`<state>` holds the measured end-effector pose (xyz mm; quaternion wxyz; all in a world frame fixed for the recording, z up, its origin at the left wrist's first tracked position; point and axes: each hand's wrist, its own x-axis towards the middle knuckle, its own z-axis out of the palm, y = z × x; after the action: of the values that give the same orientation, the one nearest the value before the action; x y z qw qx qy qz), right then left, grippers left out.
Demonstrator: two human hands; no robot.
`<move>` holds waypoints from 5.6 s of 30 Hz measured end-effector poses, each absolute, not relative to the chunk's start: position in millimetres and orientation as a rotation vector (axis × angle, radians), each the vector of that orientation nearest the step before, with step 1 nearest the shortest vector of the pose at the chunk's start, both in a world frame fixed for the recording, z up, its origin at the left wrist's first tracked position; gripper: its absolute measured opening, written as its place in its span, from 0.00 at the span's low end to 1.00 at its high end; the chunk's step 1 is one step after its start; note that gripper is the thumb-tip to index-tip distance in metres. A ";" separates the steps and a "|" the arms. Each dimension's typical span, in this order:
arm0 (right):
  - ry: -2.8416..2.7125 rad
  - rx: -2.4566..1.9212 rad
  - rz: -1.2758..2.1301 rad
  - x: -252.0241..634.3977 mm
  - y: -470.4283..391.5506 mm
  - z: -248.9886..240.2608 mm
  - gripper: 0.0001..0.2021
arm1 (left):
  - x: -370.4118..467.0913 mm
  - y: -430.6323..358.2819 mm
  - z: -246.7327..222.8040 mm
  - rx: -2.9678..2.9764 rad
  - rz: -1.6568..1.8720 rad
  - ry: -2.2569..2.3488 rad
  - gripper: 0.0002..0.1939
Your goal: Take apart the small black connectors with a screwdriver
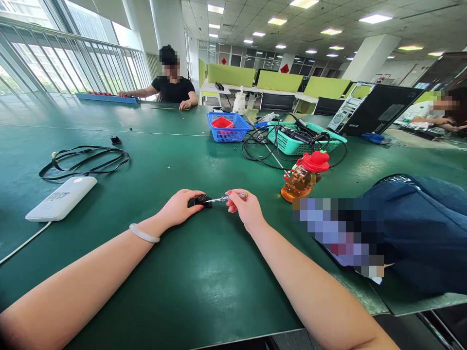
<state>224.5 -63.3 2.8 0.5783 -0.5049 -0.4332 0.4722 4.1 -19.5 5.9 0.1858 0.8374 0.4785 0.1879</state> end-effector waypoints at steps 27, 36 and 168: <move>-1.991 -0.981 0.215 224.3 -88.5 20.2 0.05 | 3.1 -16.3 -0.7 2.355 0.550 1.352 0.22; -2.259 -0.749 -0.251 221.2 -92.1 22.6 0.07 | 2.9 -16.6 -1.4 2.350 0.561 1.345 0.22; -1.046 -1.133 1.209 243.4 -53.4 5.4 0.08 | 5.8 -25.9 7.0 2.497 0.489 0.996 0.19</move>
<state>243.4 -53.4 5.4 0.5571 -0.4800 -0.4434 0.5125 5.8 -25.9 7.0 0.2030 0.8949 0.3568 0.1754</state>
